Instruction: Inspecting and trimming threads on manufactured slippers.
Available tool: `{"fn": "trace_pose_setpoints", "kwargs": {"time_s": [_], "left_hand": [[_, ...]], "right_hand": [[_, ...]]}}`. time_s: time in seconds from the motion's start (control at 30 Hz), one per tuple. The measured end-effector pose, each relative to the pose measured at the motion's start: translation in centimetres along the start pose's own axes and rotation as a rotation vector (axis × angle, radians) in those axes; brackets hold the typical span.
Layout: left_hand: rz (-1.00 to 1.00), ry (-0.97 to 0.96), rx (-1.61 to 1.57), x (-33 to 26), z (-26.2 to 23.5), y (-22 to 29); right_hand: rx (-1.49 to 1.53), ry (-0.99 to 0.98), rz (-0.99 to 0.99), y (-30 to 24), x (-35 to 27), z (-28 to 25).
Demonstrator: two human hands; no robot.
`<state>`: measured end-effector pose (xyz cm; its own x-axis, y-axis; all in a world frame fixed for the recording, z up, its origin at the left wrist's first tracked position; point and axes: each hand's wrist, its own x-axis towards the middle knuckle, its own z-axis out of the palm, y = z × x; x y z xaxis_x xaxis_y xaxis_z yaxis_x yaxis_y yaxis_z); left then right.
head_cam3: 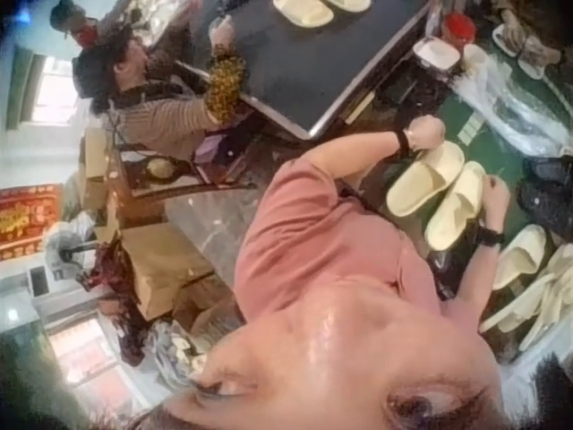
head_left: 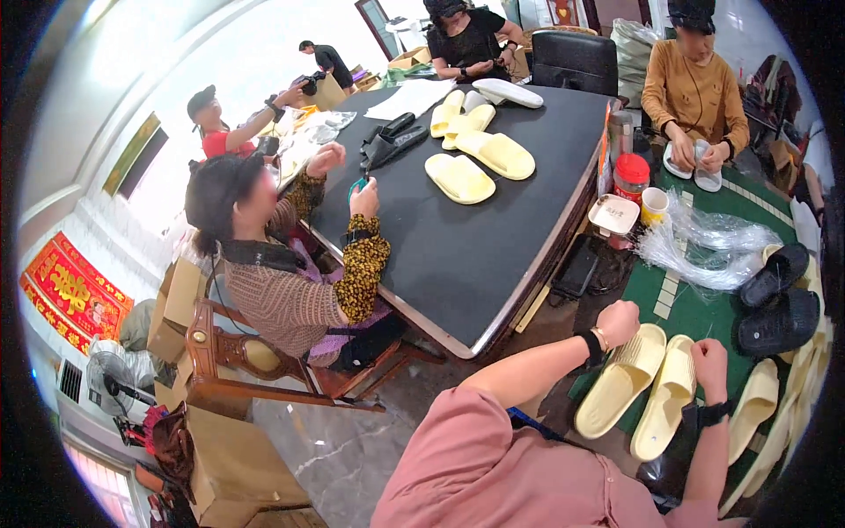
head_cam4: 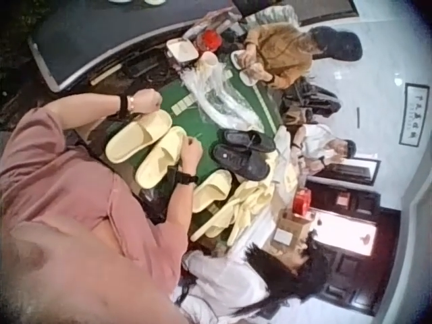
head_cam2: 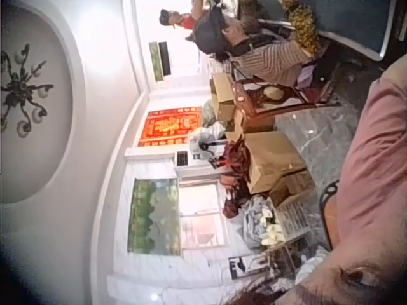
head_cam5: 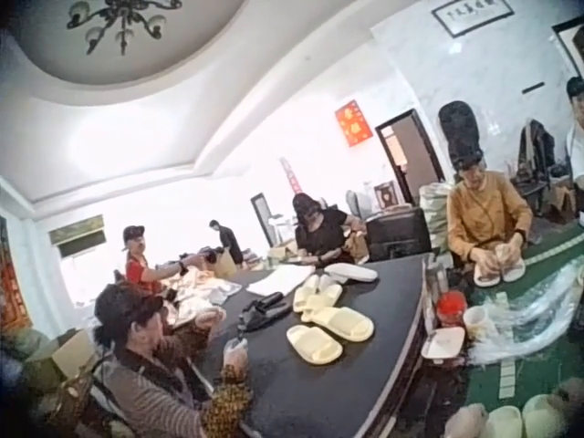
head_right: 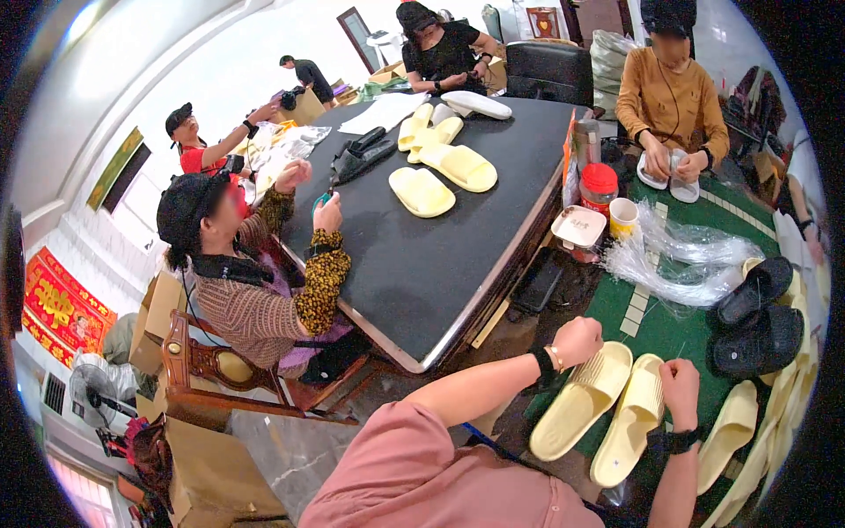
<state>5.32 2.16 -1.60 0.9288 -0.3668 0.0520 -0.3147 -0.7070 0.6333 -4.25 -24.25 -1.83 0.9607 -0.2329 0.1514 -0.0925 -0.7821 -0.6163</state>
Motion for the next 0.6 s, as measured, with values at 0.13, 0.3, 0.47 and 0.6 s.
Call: {"fn": "trace_pose_setpoints", "kwargs": {"time_s": [0.13, 0.3, 0.47, 0.6], "left_hand": [[0.034, -0.082, 0.070, -2.6, -1.1, 0.3], [0.057, -0.101, -0.148, -4.2, -2.8, 1.5], [0.013, -0.220, -0.569, -3.7, -2.3, 2.2], [-0.074, -0.254, -0.745, -4.4, -1.7, 2.5]], "right_hand": [[-0.142, -0.149, -0.100, -1.6, -1.8, -1.2], [0.253, -0.006, -0.137, -5.3, -1.6, -2.2], [0.633, -0.105, -0.102, -7.8, -1.4, -1.4], [0.684, -0.128, -0.012, -9.3, -2.1, 1.0]]}}
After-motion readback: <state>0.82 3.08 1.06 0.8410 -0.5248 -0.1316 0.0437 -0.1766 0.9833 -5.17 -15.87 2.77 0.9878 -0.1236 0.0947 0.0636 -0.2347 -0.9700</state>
